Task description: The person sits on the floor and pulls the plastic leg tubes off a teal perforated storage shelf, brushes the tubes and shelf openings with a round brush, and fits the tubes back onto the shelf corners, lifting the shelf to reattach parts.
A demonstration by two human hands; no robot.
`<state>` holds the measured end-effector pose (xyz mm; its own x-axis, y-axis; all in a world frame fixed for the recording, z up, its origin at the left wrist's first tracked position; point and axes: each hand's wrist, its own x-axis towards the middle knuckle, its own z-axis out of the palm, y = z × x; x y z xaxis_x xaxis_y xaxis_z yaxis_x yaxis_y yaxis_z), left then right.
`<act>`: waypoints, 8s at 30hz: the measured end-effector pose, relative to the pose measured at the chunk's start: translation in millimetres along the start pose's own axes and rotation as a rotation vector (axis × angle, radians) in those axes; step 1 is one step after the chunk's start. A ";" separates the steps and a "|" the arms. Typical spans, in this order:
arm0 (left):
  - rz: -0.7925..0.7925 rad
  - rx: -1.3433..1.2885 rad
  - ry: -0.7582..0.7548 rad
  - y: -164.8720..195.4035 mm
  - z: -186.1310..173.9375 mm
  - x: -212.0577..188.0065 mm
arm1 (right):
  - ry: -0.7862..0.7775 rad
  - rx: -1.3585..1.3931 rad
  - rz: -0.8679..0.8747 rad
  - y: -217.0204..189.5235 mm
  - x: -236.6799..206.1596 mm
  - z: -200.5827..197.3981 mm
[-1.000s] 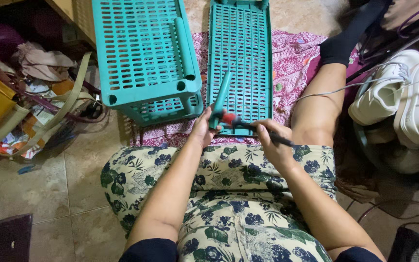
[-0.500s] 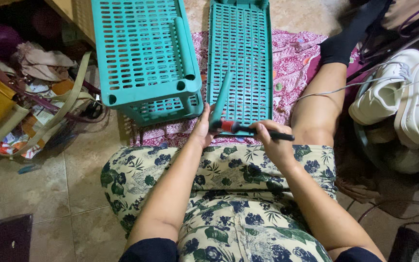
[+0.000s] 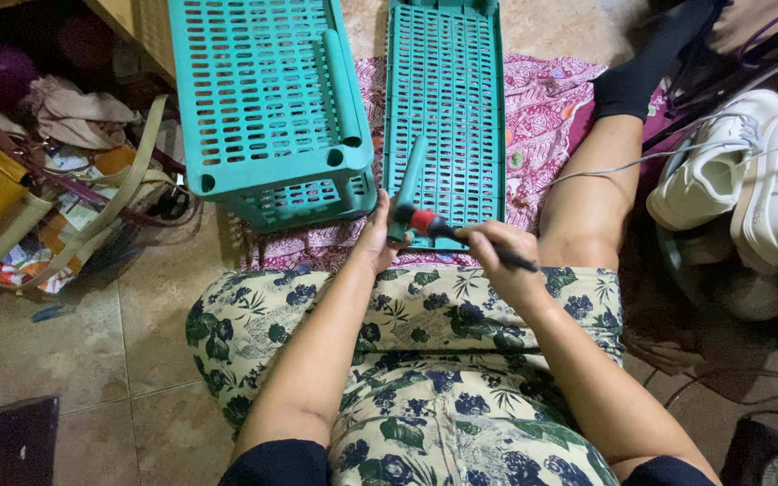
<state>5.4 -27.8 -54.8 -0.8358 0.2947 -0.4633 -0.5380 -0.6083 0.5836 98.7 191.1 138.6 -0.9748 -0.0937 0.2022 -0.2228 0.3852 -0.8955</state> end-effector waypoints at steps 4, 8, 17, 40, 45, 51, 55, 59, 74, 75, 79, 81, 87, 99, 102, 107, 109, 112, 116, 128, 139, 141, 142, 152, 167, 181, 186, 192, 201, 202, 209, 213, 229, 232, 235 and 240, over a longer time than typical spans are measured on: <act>-0.019 0.032 0.065 3.1 1.3 -2.8 | 0.077 -0.032 -0.013 1.0 -1.5 0.1; 0.038 -0.062 -0.009 6.9 1.5 -5.0 | 0.010 -0.029 -0.004 0.6 -1.2 -1.3; -0.028 0.002 0.072 10.1 8.0 -11.9 | 0.007 0.004 0.051 5.6 -2.7 0.0; 0.114 0.071 -0.072 10.0 6.5 -8.2 | 0.027 -0.091 0.022 10.3 -1.0 0.5; 0.094 0.041 -0.042 10.3 7.2 -8.8 | 0.043 -0.075 0.008 5.0 -3.7 1.5; 0.036 0.105 0.028 7.8 2.0 -4.9 | 0.022 -0.093 -0.015 -2.4 1.1 0.4; 0.022 0.117 -0.060 1.1 -5.5 0.1 | 0.111 -0.129 -0.122 -3.0 0.7 -3.9; 0.015 0.149 -0.075 -1.4 -7.0 2.2 | 0.093 -0.054 -0.063 2.0 4.4 -4.6; 0.041 0.122 -0.143 12.2 8.4 -13.6 | 0.172 -0.037 -0.077 3.4 4.8 -10.0; 0.043 0.124 -0.144 10.5 7.0 -12.7 | 0.147 -0.036 -0.002 2.6 5.5 -10.7; 0.063 0.173 -0.125 8.3 5.4 -10.7 | 0.206 -0.006 -0.132 1.7 6.3 -11.6; 0.064 0.195 -0.102 9.1 7.3 -11.5 | 0.183 -0.068 -0.162 3.5 7.5 -11.0; 0.105 0.149 -0.147 11.8 6.4 -16.3 | 0.198 0.114 -0.021 13.1 11.8 -7.3; 0.058 0.154 -0.078 4.6 2.8 -5.6 | 0.202 -0.048 -0.162 24.6 9.5 -13.8; 0.053 0.132 -0.077 8.4 5.4 -6.8 | 0.219 0.007 -0.026 26.7 10.2 -14.6; 0.071 0.104 -0.115 4.4 2.2 -3.3 | 0.247 -0.026 -0.204 27.5 11.3 -12.8; 0.074 0.163 -0.068 1.2 0.7 -2.2 | 0.188 -0.046 -0.181 27.2 11.6 -11.2; 0.068 0.172 -0.041 1.5 1.6 -3.4 | 0.211 0.141 0.065 26.4 10.4 -9.8; 0.106 0.146 -0.171 8.3 7.5 -11.5 | 0.252 0.046 -0.143 26.6 9.5 -10.4; 0.045 0.145 -0.065 9.3 6.7 -11.3 | 0.204 0.206 -0.014 30.7 9.3 -8.3; 0.085 0.132 -0.171 15.0 12.5 -19.1 | 0.240 0.266 -0.050 34.4 10.6 -9.8; 0.096 0.155 -0.176 16.0 13.6 -18.9 | 0.224 0.190 -0.078 35.9 10.7 -10.7; 0.091 0.155 -0.170 15.9 14.0 -19.6 | 0.215 0.151 -0.089 36.7 10.0 -11.0; 0.054 0.012 -0.212 16.0 11.3 -17.8 | 0.141 0.222 0.011 43.9 8.2 -7.9; 0.076 0.058 -0.237 13.4 12.8 -16.8 | 0.184 0.320 0.069 50.6 7.9 -5.4; 0.280 0.740 0.056 1.9 15.0 -6.2 | 0.262 0.455 0.004 47.6 6.7 -14.8; 0.953 1.244 0.096 0.0 29.9 -15.7 | 0.432 0.350 -0.039 38.6 11.8 -35.1; 1.005 1.314 0.186 15.9 41.2 -31.9 | 0.446 0.403 -0.083 30.5 7.5 -40.6; 1.096 1.374 0.204 21.8 48.7 -42.3 | 0.343 0.410 -0.063 32.5 8.9 -44.4; 1.114 1.403 0.213 22.8 49.3 -43.1 | 0.341 0.399 -0.068 32.6 8.9 -46.1; 1.107 1.386 0.188 24.4 52.0 -44.4 | 0.346 0.351 -0.033 30.4 13.1 -53.0; 1.050 1.291 0.158 17.4 45.8 -38.6 | 0.418 0.290 -0.045 27.5 12.2 -52.1; 0.108 -0.332 0.260 4.0 52.3 36.5 | 0.145 -0.118 -0.517 6.8 -16.5 -32.9; 0.148 -0.367 0.306 -1.6 56.8 40.6 | 0.134 -0.218 -0.578 -7.2 -12.6 -32.1; 0.212 -0.413 0.314 -2.3 62.1 42.3 | 0.084 -0.223 -0.638 -18.1 -11.6 -33.8; 0.266 -0.332 0.351 1.8 70.1 39.0 | 0.115 -0.263 -0.640 -19.3 -13.3 -35.2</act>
<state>-35.8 34.2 -25.0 -0.8209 -0.1300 -0.5560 -0.2021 -0.8447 0.4957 115.8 217.2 167.2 -0.6425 -0.2839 0.7118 -0.7333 0.4974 -0.4635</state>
